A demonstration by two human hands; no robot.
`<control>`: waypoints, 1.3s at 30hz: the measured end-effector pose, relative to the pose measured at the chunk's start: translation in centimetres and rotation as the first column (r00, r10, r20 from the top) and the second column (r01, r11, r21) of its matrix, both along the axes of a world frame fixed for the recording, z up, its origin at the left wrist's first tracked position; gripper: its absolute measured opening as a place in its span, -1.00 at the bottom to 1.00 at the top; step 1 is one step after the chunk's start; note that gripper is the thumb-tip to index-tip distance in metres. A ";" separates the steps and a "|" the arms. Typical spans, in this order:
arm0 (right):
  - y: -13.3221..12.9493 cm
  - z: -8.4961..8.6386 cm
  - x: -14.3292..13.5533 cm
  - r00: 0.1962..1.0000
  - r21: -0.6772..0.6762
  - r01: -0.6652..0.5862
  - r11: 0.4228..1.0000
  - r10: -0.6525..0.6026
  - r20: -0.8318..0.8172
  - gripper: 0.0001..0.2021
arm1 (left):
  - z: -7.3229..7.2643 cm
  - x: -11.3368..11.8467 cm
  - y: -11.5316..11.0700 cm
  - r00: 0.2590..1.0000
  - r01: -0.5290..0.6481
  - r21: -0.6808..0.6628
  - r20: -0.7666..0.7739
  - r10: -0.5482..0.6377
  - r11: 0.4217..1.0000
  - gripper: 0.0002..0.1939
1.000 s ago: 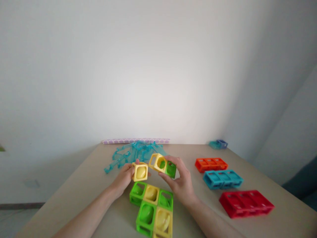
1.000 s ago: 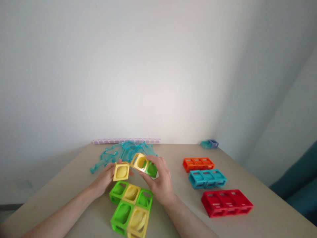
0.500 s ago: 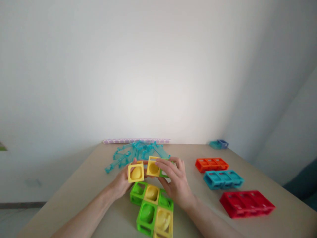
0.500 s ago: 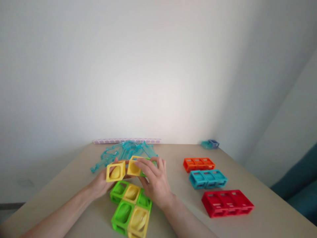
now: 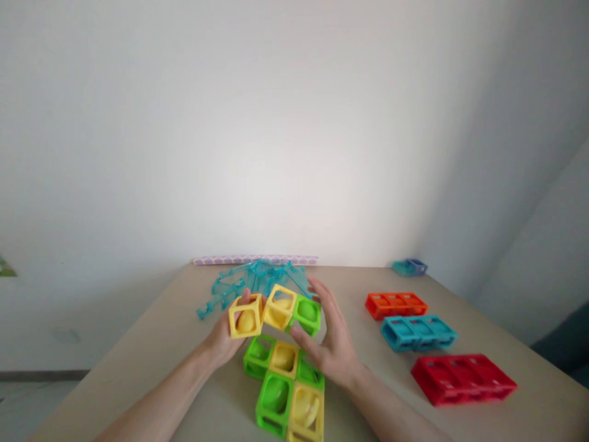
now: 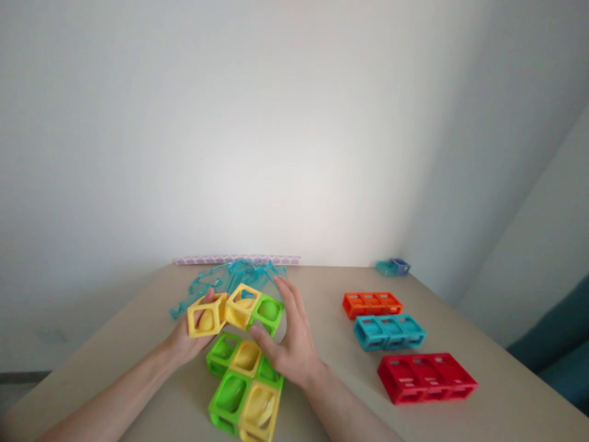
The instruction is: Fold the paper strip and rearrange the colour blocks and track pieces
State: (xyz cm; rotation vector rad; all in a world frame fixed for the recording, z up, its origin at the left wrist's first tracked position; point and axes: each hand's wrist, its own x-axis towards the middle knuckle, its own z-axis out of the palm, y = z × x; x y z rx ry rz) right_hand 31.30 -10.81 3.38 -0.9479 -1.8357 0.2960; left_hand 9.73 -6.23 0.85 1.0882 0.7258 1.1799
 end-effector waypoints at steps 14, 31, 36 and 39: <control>-0.5 0.0 -0.1 0.985 0.006 -0.169 0.986 0.169 0.044 -0.36 | 1.8 1.2 -1.0 0.974 0.026 0.000 0.227 -0.025 1.000 -0.50; 0.6 -0.7 -0.4 0.998 -0.114 -0.020 0.993 0.014 -0.053 -0.26 | 0.6 1.3 -0.6 0.929 -0.104 0.066 -0.350 0.121 0.992 -0.54; 0.4 -0.5 -0.7 0.975 -0.238 -0.191 0.952 0.156 -0.158 -0.44 | 0.6 1.6 0.0 0.950 -0.219 -0.008 -0.228 0.212 0.976 -0.54; 0.2 -0.5 -1.1 0.930 -0.317 -0.344 0.884 0.273 -0.247 -0.56 | 0.7 1.6 0.0 0.974 -0.183 -0.097 -0.153 0.167 0.978 -0.54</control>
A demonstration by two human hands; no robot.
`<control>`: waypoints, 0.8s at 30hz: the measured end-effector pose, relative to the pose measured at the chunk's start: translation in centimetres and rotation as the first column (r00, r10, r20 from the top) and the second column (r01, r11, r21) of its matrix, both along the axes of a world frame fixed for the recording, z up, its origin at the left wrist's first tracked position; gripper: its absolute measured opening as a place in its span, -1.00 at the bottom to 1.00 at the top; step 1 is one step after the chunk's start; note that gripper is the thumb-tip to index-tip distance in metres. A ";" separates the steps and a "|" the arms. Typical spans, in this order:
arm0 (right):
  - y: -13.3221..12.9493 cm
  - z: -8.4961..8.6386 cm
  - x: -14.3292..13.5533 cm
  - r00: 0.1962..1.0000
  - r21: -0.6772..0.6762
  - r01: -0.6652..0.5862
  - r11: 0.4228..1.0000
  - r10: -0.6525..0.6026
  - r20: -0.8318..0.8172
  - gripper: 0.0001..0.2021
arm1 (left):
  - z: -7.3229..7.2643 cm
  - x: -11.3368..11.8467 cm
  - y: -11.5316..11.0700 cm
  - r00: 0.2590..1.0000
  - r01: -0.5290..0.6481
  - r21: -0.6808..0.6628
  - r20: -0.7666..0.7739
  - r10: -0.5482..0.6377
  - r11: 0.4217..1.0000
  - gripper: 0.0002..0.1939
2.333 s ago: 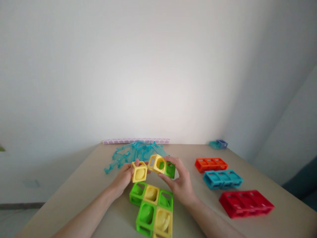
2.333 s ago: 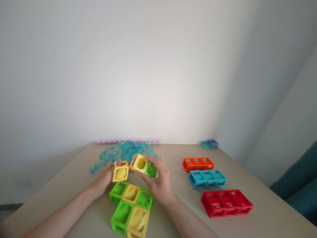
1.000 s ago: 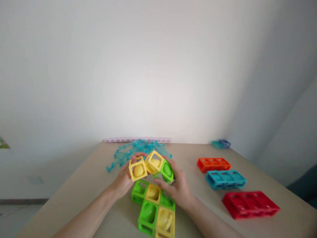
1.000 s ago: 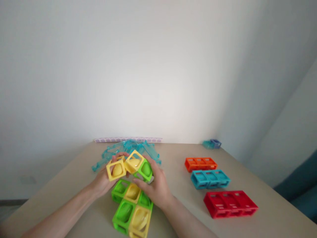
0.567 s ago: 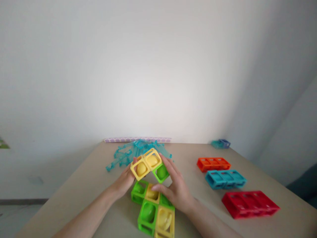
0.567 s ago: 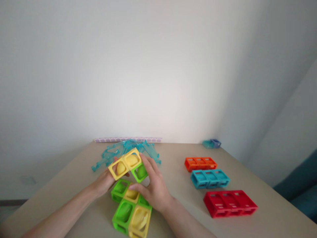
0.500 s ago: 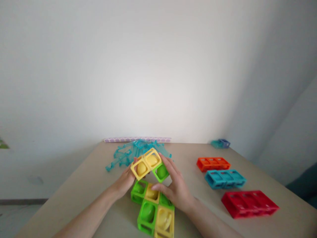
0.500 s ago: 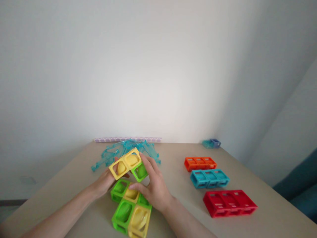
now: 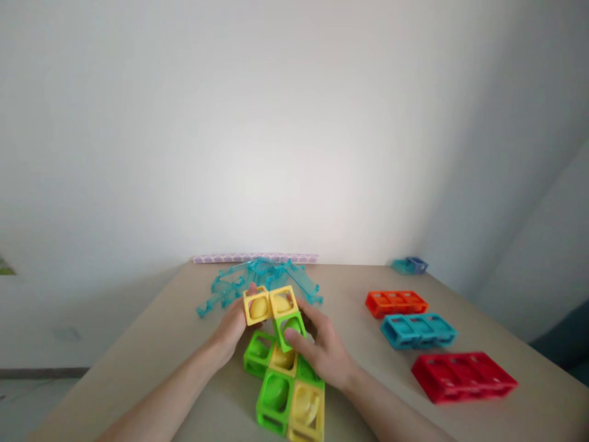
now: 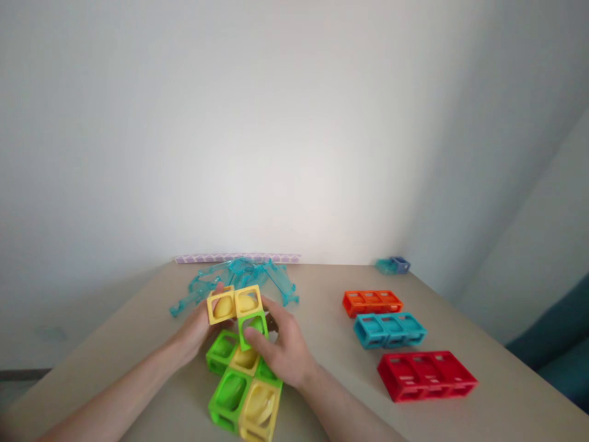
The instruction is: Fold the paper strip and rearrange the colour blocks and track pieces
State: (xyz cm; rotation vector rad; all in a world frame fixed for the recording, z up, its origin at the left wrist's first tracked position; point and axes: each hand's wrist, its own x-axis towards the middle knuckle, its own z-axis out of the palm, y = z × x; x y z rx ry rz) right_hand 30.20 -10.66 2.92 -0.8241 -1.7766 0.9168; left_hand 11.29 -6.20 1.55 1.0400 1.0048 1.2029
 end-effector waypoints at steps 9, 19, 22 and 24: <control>0.4 -0.8 -0.3 0.991 -0.088 0.049 0.995 -0.060 -0.123 -0.61 | 1.1 0.3 -1.1 0.964 0.259 -0.101 0.081 -0.252 0.961 -0.45; 1.4 -0.6 0.8 0.971 -0.012 0.219 0.976 -0.219 -0.097 -0.62 | 1.5 -0.6 -1.2 0.936 0.242 0.289 0.181 -0.301 0.926 -0.37; 1.1 -0.7 0.9 0.980 0.105 0.197 0.975 -0.199 0.010 -0.48 | 1.6 -0.4 -1.3 0.975 0.204 0.319 0.023 -0.223 0.926 -0.20; 0.8 -0.7 0.7 0.991 0.086 0.133 0.987 -0.134 0.000 -0.41 | 1.6 -0.4 -1.3 0.984 0.176 0.331 -0.066 -0.163 0.927 -0.31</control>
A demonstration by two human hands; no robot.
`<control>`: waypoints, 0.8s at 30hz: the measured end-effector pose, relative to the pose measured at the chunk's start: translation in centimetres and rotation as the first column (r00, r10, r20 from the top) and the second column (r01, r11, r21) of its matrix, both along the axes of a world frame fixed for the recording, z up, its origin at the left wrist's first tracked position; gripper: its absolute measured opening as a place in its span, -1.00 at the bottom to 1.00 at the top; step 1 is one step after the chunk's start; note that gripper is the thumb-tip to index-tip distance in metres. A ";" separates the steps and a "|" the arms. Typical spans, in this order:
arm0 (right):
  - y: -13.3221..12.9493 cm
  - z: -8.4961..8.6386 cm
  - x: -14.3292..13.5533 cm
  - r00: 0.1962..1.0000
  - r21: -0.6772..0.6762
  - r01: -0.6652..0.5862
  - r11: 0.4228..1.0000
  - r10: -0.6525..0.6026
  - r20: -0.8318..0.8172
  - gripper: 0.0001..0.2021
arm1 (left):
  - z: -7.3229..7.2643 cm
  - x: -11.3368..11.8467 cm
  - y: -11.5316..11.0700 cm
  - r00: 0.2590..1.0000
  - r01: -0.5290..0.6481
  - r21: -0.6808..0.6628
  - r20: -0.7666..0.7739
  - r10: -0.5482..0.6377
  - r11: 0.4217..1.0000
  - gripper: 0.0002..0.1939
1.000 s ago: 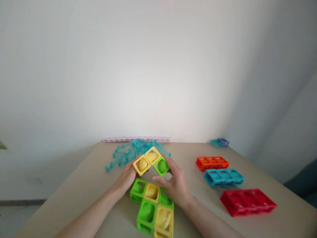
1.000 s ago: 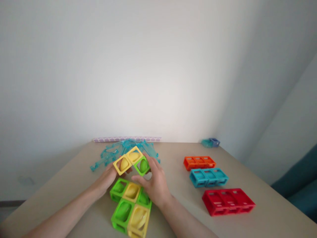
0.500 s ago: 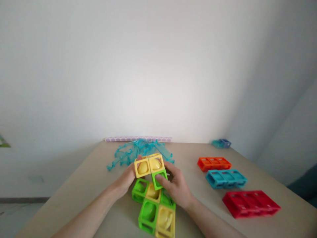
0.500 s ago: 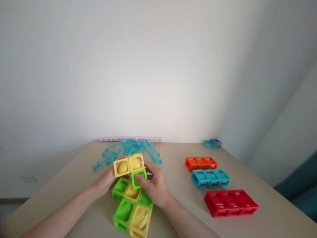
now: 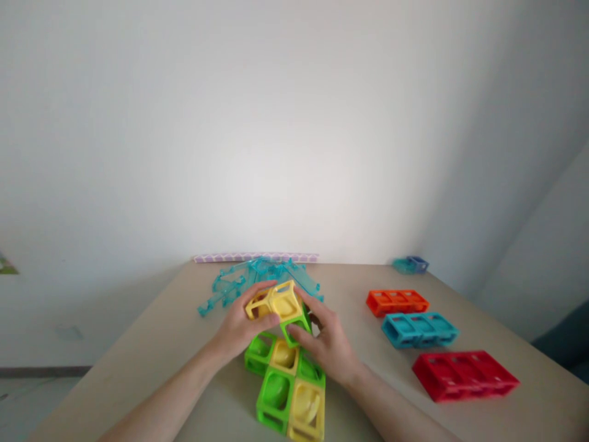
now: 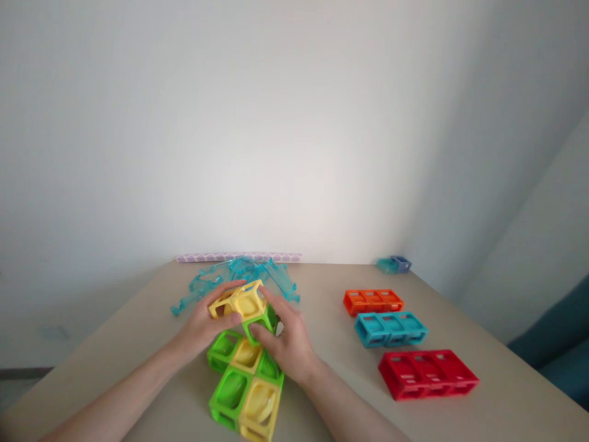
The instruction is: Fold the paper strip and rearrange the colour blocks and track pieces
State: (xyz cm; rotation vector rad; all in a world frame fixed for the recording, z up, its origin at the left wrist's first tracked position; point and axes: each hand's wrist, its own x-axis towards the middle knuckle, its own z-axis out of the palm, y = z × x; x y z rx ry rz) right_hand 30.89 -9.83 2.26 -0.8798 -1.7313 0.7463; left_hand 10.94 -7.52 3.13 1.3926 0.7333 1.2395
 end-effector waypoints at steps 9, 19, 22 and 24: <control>0.0 0.4 -0.6 0.946 -0.174 -0.201 0.964 0.145 -0.288 -0.37 | 0.0 0.0 -0.2 0.957 0.074 -0.100 0.287 -0.042 0.992 -0.58; 0.3 1.1 1.9 0.853 0.108 0.172 0.979 -0.203 0.481 -0.53 | -0.2 0.4 -0.5 0.988 0.015 -0.155 0.152 0.009 0.988 -0.58; 0.1 1.4 2.0 0.795 0.159 0.152 0.976 -0.216 0.567 -0.52 | -0.3 0.6 -0.6 0.995 0.022 -0.161 0.098 -0.006 0.987 -0.53; -0.4 1.9 1.8 0.787 0.206 0.115 0.972 -0.216 0.578 -0.51 | -0.3 0.7 -0.7 0.997 0.012 -0.145 0.072 -0.002 0.989 -0.52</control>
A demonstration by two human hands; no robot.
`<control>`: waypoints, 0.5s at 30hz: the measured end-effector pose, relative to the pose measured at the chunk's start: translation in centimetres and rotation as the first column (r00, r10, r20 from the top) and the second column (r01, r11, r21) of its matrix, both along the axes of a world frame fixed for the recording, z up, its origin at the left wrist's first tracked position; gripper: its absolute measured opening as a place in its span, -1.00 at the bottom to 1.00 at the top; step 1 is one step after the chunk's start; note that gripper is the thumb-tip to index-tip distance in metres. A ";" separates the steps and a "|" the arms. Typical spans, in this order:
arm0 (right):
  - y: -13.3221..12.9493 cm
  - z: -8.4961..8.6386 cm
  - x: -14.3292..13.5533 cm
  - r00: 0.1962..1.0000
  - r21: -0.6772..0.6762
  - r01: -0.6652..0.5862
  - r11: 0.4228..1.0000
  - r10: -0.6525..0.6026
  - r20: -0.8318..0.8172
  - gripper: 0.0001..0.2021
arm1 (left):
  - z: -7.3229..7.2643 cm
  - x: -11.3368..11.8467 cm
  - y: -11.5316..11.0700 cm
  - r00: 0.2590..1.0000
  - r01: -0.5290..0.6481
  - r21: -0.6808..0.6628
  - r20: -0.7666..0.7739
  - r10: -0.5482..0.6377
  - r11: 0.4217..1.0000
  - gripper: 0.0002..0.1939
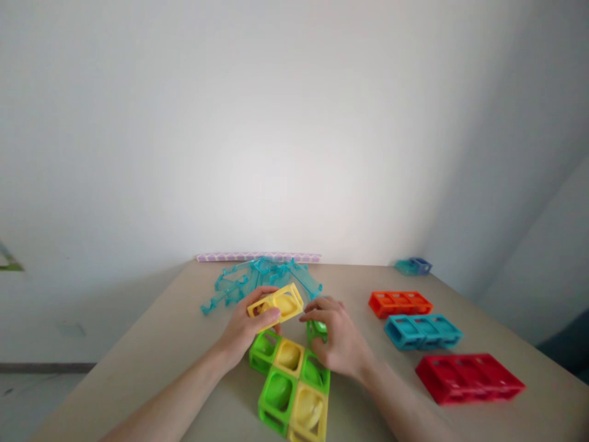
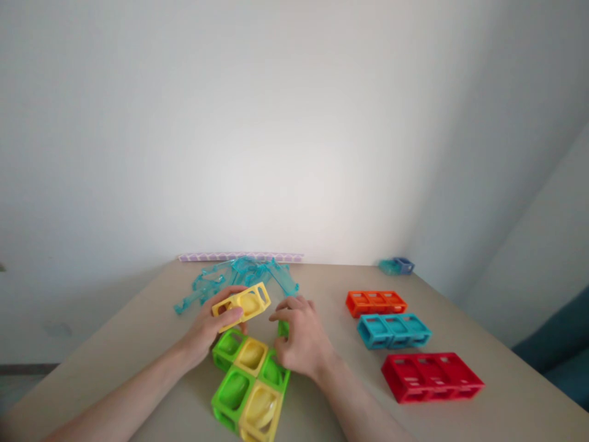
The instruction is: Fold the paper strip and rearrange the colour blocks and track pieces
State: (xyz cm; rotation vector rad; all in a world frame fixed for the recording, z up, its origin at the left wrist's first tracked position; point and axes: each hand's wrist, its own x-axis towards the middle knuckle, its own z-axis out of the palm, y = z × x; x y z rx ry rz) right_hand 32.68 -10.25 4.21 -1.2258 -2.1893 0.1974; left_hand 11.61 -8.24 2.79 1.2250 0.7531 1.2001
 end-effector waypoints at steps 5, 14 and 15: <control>-1.6 1.3 -1.1 0.993 0.052 -0.117 0.992 0.116 0.015 -0.68 | -0.2 0.2 -0.1 0.997 -0.038 0.051 -0.069 0.042 0.998 -0.54; -1.4 -0.2 -2.3 0.990 -0.038 -0.143 0.989 0.143 0.000 -0.93 | -0.4 0.7 -0.1 0.989 -0.077 0.075 -0.122 0.086 0.994 -0.54; -1.2 -0.4 -2.3 0.990 -0.052 -0.141 0.989 0.140 -0.020 -0.91 | -0.4 0.7 -0.1 0.989 -0.077 0.077 -0.123 0.086 0.994 -0.54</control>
